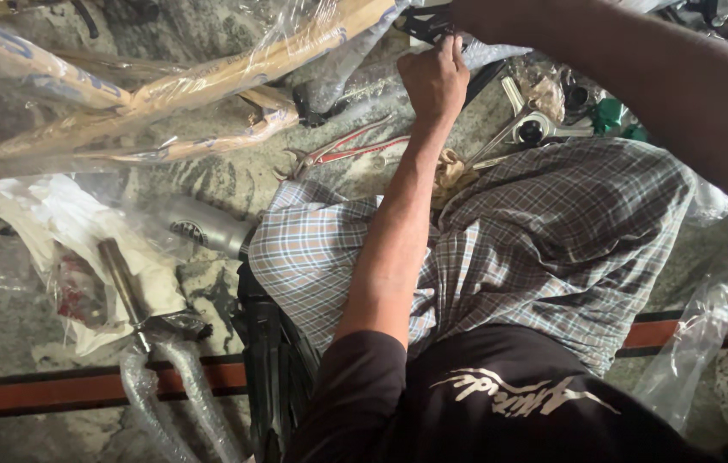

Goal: The person is assembling a bicycle frame, using a screwdriver to tighten screws and attach a black plastic bracket to the frame. The person is sitting on the floor with legs crossed, surrounded by tools and bicycle parts.

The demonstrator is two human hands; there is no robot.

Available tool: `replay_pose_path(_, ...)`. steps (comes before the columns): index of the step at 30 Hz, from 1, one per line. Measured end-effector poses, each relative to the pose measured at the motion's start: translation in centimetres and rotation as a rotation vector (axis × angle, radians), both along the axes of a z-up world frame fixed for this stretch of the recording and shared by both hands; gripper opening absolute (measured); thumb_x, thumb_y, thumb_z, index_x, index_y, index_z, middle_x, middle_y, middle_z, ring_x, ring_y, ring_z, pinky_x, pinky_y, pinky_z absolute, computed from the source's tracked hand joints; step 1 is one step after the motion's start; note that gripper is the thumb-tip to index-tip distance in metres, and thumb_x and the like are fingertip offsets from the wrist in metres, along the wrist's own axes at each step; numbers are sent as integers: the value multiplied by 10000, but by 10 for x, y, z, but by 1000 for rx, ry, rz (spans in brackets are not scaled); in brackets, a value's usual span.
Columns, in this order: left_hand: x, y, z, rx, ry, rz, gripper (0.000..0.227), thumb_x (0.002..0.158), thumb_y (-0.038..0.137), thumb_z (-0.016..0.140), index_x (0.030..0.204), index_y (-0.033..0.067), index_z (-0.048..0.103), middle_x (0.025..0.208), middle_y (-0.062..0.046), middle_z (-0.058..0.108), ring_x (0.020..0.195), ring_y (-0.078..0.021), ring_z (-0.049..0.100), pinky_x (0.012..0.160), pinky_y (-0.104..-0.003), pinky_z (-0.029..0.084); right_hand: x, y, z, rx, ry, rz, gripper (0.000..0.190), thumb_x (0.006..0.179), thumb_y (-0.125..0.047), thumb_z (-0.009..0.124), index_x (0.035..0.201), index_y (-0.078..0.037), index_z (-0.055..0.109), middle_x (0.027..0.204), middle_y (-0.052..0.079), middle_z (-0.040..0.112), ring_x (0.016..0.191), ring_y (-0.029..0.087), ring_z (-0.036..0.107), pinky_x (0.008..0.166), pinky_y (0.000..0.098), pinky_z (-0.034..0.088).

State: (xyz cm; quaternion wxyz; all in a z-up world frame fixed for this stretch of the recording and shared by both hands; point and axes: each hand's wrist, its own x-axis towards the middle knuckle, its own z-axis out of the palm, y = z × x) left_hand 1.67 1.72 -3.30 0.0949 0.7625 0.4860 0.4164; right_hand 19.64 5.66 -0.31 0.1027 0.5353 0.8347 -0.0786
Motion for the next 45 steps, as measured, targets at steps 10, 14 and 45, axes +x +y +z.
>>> replay_pose_path(10,0,-2,4,-13,-43,9,102,902,236,686,867,148,722,559,-55,620,542,-281,590,761,-442,417,-23,-5,27,63,-75,-22,81,880,-106,689,858,-54,747,676,124,687,571,228,655,538,392,541)
replay_pose_path(14,-1,0,9,18,-50,-10,188,935,248,708,776,148,699,511,-55,608,491,-296,578,731,-449,419,-35,3,43,-115,153,-447,214,1004,-155,629,869,-15,719,630,149,647,497,274,617,480,443,500)
replay_pose_path(45,-3,3,6,-105,-49,-83,159,947,242,678,855,123,732,538,-57,636,500,-265,607,725,-454,411,7,-4,11,24,-20,105,96,914,-104,705,847,-45,741,749,110,715,604,211,652,589,373,541)
